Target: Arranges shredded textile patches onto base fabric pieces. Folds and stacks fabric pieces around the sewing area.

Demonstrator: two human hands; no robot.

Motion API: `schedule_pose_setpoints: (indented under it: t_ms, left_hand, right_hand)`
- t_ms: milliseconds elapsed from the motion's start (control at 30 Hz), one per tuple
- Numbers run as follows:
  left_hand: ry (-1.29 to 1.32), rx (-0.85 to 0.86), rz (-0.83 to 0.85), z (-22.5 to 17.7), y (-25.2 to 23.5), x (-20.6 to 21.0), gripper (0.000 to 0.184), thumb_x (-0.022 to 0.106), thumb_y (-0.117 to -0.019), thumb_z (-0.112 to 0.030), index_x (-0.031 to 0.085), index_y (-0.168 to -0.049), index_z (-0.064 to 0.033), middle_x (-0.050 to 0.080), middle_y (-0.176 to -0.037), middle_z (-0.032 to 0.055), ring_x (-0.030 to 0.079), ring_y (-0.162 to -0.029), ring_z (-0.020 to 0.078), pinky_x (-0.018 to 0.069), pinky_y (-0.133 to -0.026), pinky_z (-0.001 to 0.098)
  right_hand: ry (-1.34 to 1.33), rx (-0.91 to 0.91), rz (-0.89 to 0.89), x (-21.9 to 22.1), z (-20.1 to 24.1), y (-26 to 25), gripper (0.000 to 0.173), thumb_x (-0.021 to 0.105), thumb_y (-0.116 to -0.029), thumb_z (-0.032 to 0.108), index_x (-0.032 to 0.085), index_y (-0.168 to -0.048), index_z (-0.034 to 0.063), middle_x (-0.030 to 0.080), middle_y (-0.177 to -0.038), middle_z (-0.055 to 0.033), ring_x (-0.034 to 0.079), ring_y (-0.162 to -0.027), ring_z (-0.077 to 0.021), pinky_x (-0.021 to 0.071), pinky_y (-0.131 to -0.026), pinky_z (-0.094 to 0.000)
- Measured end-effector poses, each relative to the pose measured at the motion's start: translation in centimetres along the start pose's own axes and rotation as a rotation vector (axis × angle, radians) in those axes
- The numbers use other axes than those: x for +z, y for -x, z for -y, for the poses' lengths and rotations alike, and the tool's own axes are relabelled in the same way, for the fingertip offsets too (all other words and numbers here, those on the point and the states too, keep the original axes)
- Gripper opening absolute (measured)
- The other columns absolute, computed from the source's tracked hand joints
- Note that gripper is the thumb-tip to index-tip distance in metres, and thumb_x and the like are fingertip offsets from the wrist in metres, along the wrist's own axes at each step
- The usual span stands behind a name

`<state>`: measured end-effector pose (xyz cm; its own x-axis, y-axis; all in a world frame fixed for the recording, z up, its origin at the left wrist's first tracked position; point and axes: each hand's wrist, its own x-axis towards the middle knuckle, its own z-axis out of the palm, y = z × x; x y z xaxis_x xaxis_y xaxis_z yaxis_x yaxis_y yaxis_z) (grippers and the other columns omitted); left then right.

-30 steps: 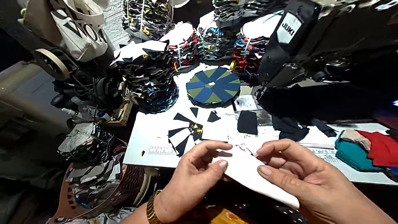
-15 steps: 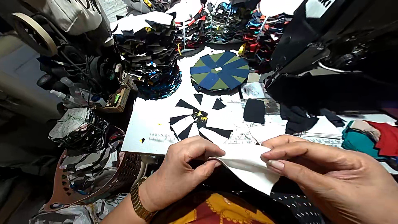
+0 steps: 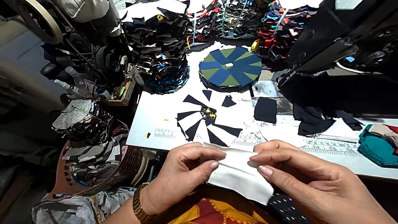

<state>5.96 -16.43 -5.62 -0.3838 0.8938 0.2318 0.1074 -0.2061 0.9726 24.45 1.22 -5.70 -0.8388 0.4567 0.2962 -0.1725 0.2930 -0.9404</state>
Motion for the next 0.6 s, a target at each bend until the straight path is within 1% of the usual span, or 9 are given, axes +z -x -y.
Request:
schedule_pose_setpoints:
  t_ms: [100, 167, 267, 333, 367, 400, 467, 533, 600]
  left_hand:
    - [-0.042, -0.018, -0.038, -0.1, 0.5, -0.5, 0.021, 0.064, -0.0972, -0.001, 0.073, -0.115, -0.0006, 0.069, -0.102, 0.0056, 0.064, -0.079, 0.0069, 0.0566, -0.07, 0.0203]
    - [-0.056, -0.026, -0.048, -0.1, 0.7, -0.7, 0.023, 0.063, -0.0969, 0.0, 0.073, -0.118, -0.001, 0.068, -0.102, 0.005, 0.064, -0.079, 0.0066, 0.0568, -0.07, 0.0198]
    - [-0.089, -0.056, -0.052, -0.2, 0.9, -1.0, 0.029, 0.063, -0.0974, -0.001, 0.071, -0.125, -0.0033, 0.069, -0.107, 0.0037, 0.063, -0.078, 0.0057, 0.0559, -0.068, 0.019]
    - [-0.1, -0.087, -0.027, -0.4, 0.9, -1.2, 0.031, 0.063, -0.0973, -0.001, 0.07, -0.127, -0.0043, 0.068, -0.108, 0.004, 0.064, -0.082, 0.0068, 0.0567, -0.07, 0.0199]
    - [-0.089, -0.104, -0.006, -0.5, 0.9, -1.3, 0.031, 0.062, -0.0977, -0.002, 0.07, -0.127, -0.0041, 0.068, -0.108, 0.0044, 0.064, -0.082, 0.0071, 0.057, -0.071, 0.0203]
    - [-0.071, -0.125, 0.016, -0.5, 0.9, -1.4, 0.028, 0.061, -0.0981, -0.002, 0.071, -0.125, -0.0037, 0.068, -0.106, 0.0044, 0.064, -0.082, 0.0066, 0.0566, -0.071, 0.0199]
    - [-0.006, -0.189, 0.07, -0.4, 1.0, -1.6, 0.023, 0.061, -0.0989, -0.002, 0.073, -0.118, -0.0018, 0.068, -0.1, 0.0036, 0.064, -0.079, 0.005, 0.0559, -0.07, 0.0188]
    - [0.095, -0.293, 0.123, -0.5, 1.0, -1.6, 0.021, 0.06, -0.0999, -0.001, 0.072, -0.117, -0.0003, 0.071, -0.101, 0.0039, 0.067, -0.077, 0.0043, 0.0582, -0.068, 0.0191]
    - [0.166, -0.393, 0.159, -0.4, 1.1, -1.4, 0.022, 0.058, -0.1008, -0.002, 0.072, -0.118, -0.0019, 0.073, -0.1, 0.0014, 0.068, -0.078, 0.0037, 0.0593, -0.068, 0.0198]
  right_hand:
    - [-0.095, 0.098, 0.143, 0.1, 0.0, 0.3, 0.021, 0.072, -0.0937, 0.015, 0.075, -0.115, 0.0151, 0.071, -0.111, 0.0013, 0.069, -0.089, -0.0082, 0.0613, -0.076, -0.0221]
    - [-0.111, 0.126, 0.176, 0.3, -0.3, 0.4, 0.019, 0.072, -0.094, 0.015, 0.075, -0.112, 0.0162, 0.073, -0.104, 0.0041, 0.069, -0.085, -0.0052, 0.06, -0.074, -0.0199]
    - [-0.088, 0.136, 0.125, 0.2, -0.5, 0.6, 0.013, 0.068, -0.0965, 0.016, 0.077, -0.106, 0.0181, 0.074, -0.097, 0.0039, 0.068, -0.08, -0.0047, 0.0588, -0.071, -0.019]
    - [-0.069, 0.106, 0.133, -0.1, -0.3, 0.6, 0.017, 0.064, -0.0984, 0.015, 0.077, -0.109, 0.0186, 0.073, -0.1, 0.0032, 0.068, -0.082, -0.0053, 0.0586, -0.072, -0.0193]
    - [-0.047, 0.077, 0.167, -0.3, -0.1, 0.5, 0.021, 0.062, -0.0986, 0.014, 0.076, -0.114, 0.0184, 0.073, -0.105, 0.0027, 0.069, -0.088, -0.0064, 0.0595, -0.076, -0.0207]
    - [-0.017, 0.041, 0.205, -0.5, 0.1, 0.5, 0.026, 0.062, -0.0971, 0.012, 0.075, -0.118, 0.0186, 0.073, -0.109, 0.0027, 0.069, -0.093, -0.0069, 0.0598, -0.08, -0.0219]
    - [0.073, -0.068, 0.24, -0.5, 0.4, 0.4, 0.03, 0.062, -0.0949, 0.01, 0.072, -0.123, 0.0167, 0.069, -0.108, 0.0014, 0.066, -0.094, -0.0068, 0.0591, -0.081, -0.0225]
    - [0.215, -0.161, 0.215, -0.3, 0.7, 0.5, 0.023, 0.065, -0.0965, 0.014, 0.074, -0.118, 0.0167, 0.065, -0.102, 0.0017, 0.061, -0.092, -0.0039, 0.0544, -0.078, -0.0189]
    - [0.378, -0.217, 0.19, -0.3, 1.5, 0.4, 0.015, 0.066, -0.0986, 0.02, 0.077, -0.109, 0.0188, 0.062, -0.102, 0.0001, 0.058, -0.094, -0.0021, 0.0505, -0.079, -0.0154]
